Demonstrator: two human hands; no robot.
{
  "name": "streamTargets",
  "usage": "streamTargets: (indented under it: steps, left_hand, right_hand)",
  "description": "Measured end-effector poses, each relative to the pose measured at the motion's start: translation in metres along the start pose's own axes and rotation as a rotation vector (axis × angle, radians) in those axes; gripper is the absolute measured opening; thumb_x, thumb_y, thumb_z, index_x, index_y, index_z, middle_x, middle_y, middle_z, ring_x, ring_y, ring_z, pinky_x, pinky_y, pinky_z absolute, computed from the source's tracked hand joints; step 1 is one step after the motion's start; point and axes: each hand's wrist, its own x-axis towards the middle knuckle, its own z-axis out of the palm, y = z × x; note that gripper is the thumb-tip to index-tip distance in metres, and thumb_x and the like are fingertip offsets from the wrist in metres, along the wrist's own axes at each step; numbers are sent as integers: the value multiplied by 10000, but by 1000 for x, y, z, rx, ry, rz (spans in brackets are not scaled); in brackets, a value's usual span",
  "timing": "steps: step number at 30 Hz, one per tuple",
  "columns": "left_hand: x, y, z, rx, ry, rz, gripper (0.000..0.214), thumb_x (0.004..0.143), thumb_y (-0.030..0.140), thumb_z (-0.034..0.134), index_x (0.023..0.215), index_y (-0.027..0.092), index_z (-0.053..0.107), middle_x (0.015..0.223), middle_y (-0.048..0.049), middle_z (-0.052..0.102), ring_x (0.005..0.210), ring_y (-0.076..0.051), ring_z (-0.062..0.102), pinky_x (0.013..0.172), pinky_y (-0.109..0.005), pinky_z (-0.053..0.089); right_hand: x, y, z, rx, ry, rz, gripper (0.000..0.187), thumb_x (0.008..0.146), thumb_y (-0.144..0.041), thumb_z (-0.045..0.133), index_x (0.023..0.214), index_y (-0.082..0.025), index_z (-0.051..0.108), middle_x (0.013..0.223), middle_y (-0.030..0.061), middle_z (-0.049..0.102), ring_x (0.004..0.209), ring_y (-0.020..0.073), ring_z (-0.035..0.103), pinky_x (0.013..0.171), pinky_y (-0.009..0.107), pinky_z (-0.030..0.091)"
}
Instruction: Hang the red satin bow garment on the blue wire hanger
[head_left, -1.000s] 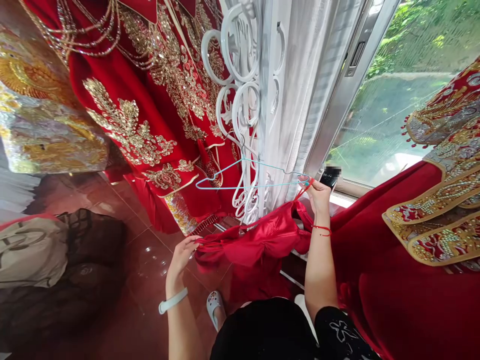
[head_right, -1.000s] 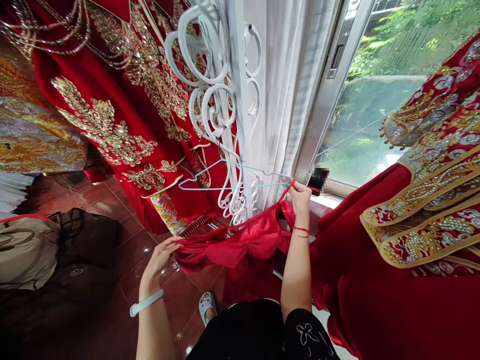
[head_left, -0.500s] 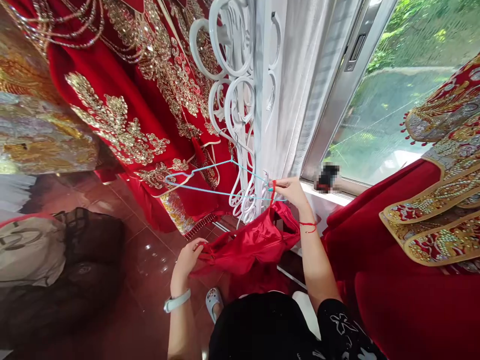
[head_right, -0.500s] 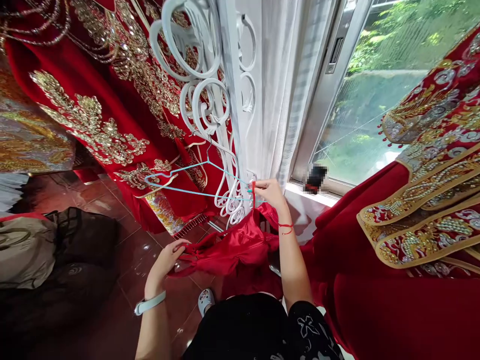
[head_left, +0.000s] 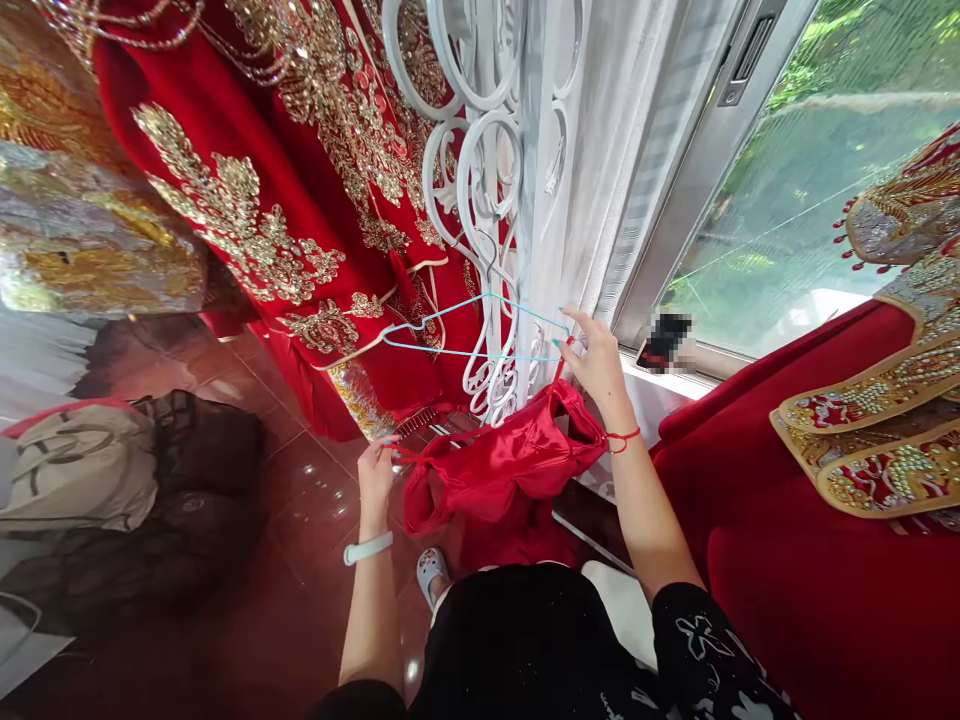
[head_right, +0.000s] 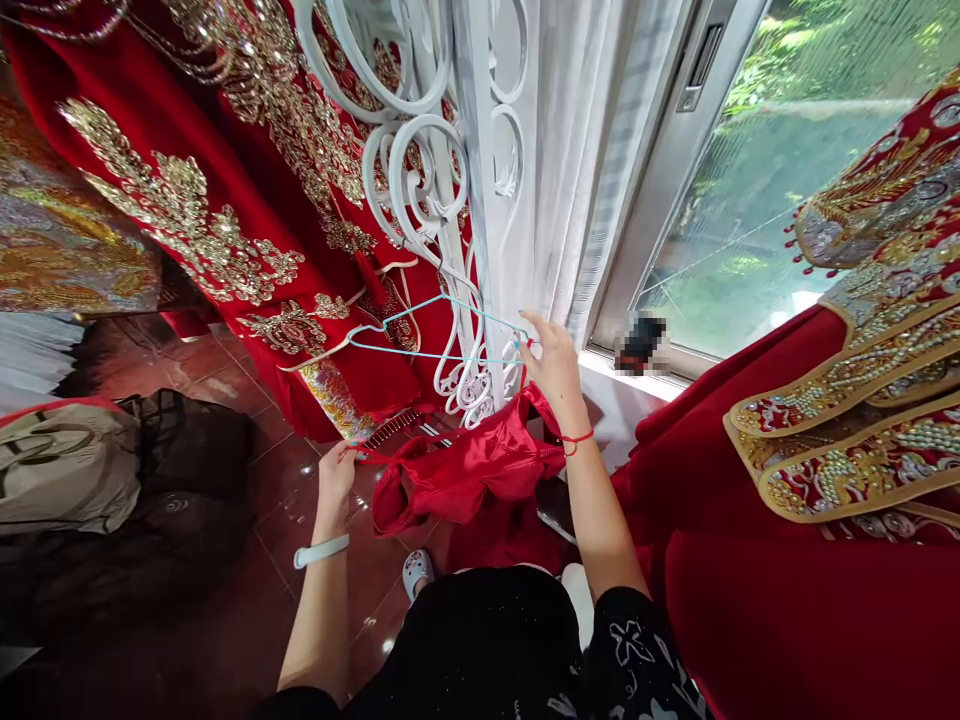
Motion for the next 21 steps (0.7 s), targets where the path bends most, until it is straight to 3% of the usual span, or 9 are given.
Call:
streamTargets:
  steps: [3,5,8,11,17,21]
  left_hand:
    - [11,16,4,-361,-129,-86,549,727,276,660,1264,176,603,782,-43,722,593,-137,597,590,-255,490]
    - [16,29,2,-508,-153,-68,801,725,256,715,1473,216,431,885,-75,767,593,-119,618,601,-246,518]
    - [21,53,-4,-573,-150,85,1157,721,208,800,1628,349,96,1043,-82,787,608,-88,650,608,-208,539]
    - [31,84,-6,-545,-210,241,1381,708,217,869,1617,410,-152,1129,-82,782,635,-90,693,576,-180,545]
    - [49,143,10,-425,-428,339,1448,733,227,874,1592,347,-286,1059,-81,794,668,-146,750,589,-216,597]
    - [46,164,22,-332,-575,352,1352,782,178,799,1604,312,-266,1037,-74,785,702,-147,757,690,-282,640]
  right_hand:
    - [3,10,-4,-74,-12,-104,396,913,-206,477,1219,-244,725,871,68,611,886,266,544,871,424,487]
    - [8,17,-8,-103,-22,-144,398,890,-175,472,1162,-249,752,804,54,557,856,267,515,863,427,474]
    - [19,25,-15,-112,-38,-190,419,839,-129,474,1115,-240,769,775,47,529,824,260,486,852,430,462]
    - [27,29,-23,-106,-52,-214,440,817,-107,473,1111,-238,773,782,51,542,828,259,482,861,438,454]
    - [29,27,-29,-74,-121,-218,459,782,-86,481,1099,-238,776,797,55,603,823,253,493,839,425,455]
    - [29,28,-26,-73,-154,-201,467,765,-78,480,1089,-240,774,827,56,633,818,244,498,852,422,462]
